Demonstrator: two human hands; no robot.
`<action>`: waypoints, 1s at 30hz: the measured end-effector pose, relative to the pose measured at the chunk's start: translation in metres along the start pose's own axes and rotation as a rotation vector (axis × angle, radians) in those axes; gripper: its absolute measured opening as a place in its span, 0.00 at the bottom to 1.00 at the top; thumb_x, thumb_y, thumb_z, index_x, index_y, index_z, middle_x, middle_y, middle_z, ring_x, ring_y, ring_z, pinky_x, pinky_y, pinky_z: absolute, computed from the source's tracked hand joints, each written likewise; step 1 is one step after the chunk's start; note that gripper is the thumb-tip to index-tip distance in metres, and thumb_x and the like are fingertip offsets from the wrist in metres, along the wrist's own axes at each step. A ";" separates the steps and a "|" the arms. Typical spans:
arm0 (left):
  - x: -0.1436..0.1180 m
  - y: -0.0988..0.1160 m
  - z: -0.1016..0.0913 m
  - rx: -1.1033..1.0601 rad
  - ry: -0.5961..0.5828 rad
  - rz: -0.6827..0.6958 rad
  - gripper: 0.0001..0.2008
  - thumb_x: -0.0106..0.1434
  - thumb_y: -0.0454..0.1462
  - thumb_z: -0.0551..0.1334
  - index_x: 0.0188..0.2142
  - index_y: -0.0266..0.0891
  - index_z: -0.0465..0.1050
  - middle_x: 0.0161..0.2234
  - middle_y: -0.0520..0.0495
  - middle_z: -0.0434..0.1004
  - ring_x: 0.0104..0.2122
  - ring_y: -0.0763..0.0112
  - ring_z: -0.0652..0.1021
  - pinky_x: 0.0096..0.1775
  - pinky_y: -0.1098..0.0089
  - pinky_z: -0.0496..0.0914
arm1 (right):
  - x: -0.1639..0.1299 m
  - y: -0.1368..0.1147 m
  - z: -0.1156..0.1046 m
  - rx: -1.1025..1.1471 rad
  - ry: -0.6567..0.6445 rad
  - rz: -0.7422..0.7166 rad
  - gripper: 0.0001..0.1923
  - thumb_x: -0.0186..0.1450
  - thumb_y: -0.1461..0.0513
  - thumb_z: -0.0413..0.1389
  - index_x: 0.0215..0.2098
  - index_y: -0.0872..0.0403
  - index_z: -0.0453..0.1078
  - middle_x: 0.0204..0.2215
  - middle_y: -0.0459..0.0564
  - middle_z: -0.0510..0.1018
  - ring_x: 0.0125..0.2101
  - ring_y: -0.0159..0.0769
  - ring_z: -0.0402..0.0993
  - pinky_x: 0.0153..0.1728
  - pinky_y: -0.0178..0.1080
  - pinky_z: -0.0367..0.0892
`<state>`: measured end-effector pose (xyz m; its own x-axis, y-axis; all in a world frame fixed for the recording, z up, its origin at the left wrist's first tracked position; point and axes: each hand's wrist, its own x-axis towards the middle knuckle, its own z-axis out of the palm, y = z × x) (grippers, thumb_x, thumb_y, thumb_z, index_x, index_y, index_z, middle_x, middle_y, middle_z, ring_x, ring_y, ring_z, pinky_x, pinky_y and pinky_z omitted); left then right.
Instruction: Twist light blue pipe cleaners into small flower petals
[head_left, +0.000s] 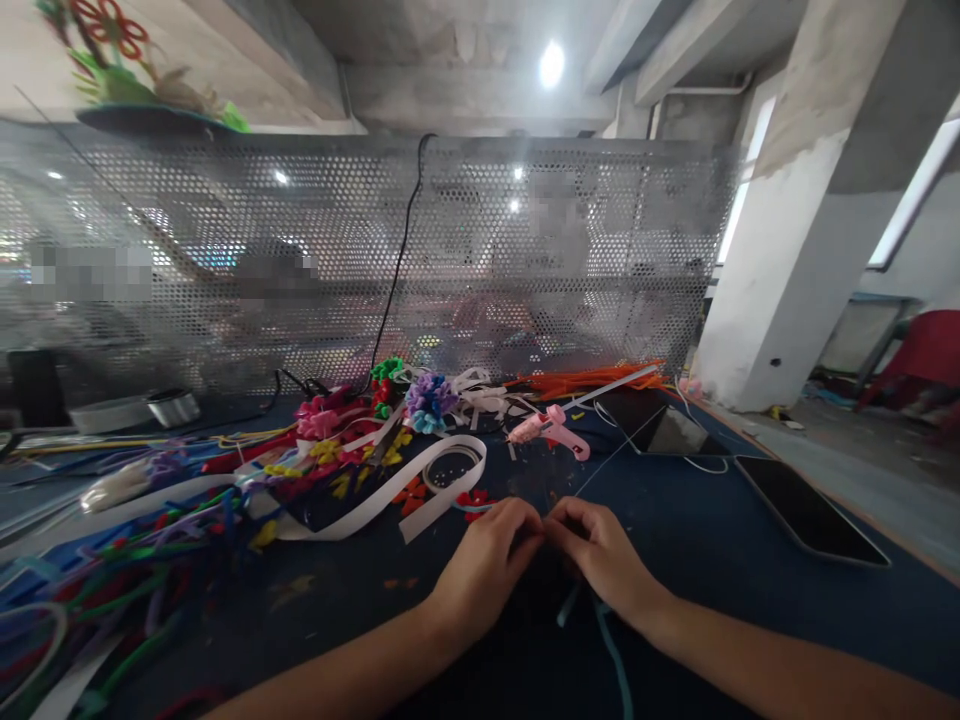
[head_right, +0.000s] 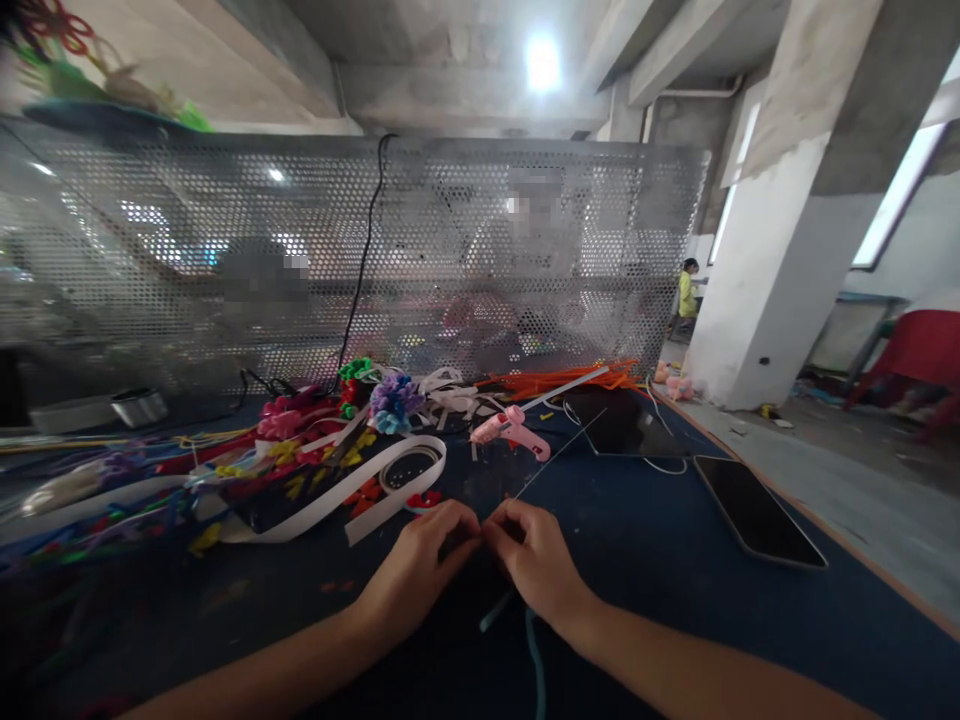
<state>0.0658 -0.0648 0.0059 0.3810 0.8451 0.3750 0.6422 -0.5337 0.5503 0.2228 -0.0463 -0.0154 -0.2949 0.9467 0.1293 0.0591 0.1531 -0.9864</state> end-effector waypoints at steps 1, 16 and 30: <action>-0.001 -0.001 -0.001 0.088 -0.030 0.085 0.05 0.61 0.29 0.53 0.33 0.38 0.65 0.30 0.50 0.70 0.30 0.72 0.71 0.32 0.73 0.65 | -0.001 -0.001 0.000 -0.037 0.002 -0.025 0.13 0.58 0.55 0.56 0.22 0.56 0.65 0.16 0.41 0.63 0.17 0.26 0.58 0.17 0.30 0.53; -0.005 -0.007 0.000 0.385 -0.010 0.302 0.04 0.61 0.30 0.51 0.33 0.38 0.62 0.28 0.49 0.68 0.28 0.70 0.71 0.28 0.72 0.65 | -0.011 -0.003 -0.004 -0.606 -0.016 -0.528 0.07 0.61 0.68 0.48 0.27 0.55 0.65 0.24 0.47 0.70 0.27 0.32 0.67 0.30 0.34 0.61; -0.003 -0.006 0.002 0.164 -0.069 0.138 0.05 0.57 0.28 0.54 0.31 0.38 0.64 0.29 0.50 0.69 0.29 0.70 0.71 0.31 0.73 0.65 | -0.009 -0.001 -0.012 -0.958 -0.054 -0.714 0.06 0.62 0.68 0.45 0.30 0.55 0.62 0.26 0.48 0.68 0.29 0.34 0.64 0.30 0.35 0.60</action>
<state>0.0624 -0.0643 0.0000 0.5139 0.7674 0.3835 0.6778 -0.6372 0.3667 0.2363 -0.0517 -0.0139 -0.5883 0.5522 0.5908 0.5457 0.8102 -0.2140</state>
